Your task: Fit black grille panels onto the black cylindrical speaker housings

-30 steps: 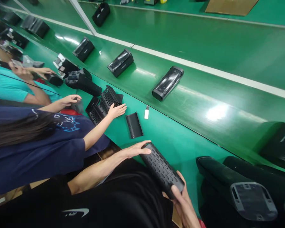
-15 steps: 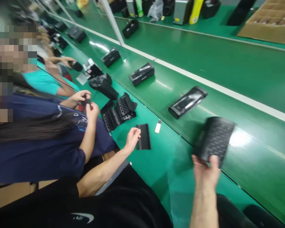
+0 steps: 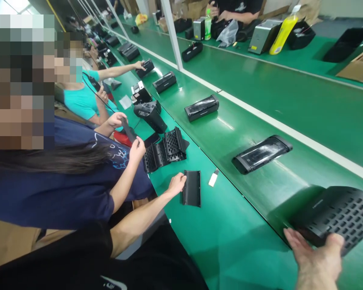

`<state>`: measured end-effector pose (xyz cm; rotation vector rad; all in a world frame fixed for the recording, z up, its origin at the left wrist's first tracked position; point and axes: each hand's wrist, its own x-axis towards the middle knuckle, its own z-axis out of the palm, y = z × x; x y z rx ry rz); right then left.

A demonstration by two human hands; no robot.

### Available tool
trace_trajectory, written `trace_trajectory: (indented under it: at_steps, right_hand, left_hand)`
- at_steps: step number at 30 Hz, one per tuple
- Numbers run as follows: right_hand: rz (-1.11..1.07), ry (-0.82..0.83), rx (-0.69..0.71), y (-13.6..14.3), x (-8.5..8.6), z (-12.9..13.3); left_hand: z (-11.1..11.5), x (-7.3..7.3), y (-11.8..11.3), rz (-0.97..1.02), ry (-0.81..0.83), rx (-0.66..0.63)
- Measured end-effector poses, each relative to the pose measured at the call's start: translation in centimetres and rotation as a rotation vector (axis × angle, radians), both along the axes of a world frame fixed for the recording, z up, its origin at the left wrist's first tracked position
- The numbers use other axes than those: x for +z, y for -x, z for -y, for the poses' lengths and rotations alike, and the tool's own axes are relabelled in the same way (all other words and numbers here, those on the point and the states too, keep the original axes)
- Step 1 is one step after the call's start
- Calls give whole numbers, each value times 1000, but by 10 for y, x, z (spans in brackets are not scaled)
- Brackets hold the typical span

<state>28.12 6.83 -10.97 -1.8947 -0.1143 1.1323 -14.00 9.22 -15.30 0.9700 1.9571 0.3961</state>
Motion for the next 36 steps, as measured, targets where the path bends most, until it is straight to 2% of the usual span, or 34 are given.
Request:
trace_trajectory:
  at_steps: [2,3,5,8,11,13,15,19,22,25,28,36]
  right_hand:
    - [14,74,-102,26,4,15]
    - [36,76,-100,45,4,27]
    - [22,24,3,92,1,58]
    - [-169,-77,202,163,-8,105]
    - [-251,-154,214,199,-12,134]
    - [-255,-187,161,196,-7,143]
    - [-258,-206,104,180,3,151]
    - [-300,-194,31,140,31,167]
    - [-361,-111,30,122,49,178]
    - [-386,-64,50,117,60,185]
    - [-356,-70,35,117,61,190]
    - [-327,-70,92,121,46,200]
  left_hand:
    - [2,6,0,48,-16,-20]
    - [4,9,-1,78,-25,-28]
    - [12,15,-7,144,-41,-35]
    - [28,25,-26,266,-45,-25]
    - [46,38,-48,417,-8,-11]
    - [57,49,-59,509,24,-24]
    - [64,61,-62,622,46,-49]
    - [60,83,-55,798,141,-31]
    - [51,96,-50,878,307,-183]
    - [50,106,-50,939,352,-350]
    - [54,111,-50,945,325,-404]
    - [58,113,-47,955,332,-464]
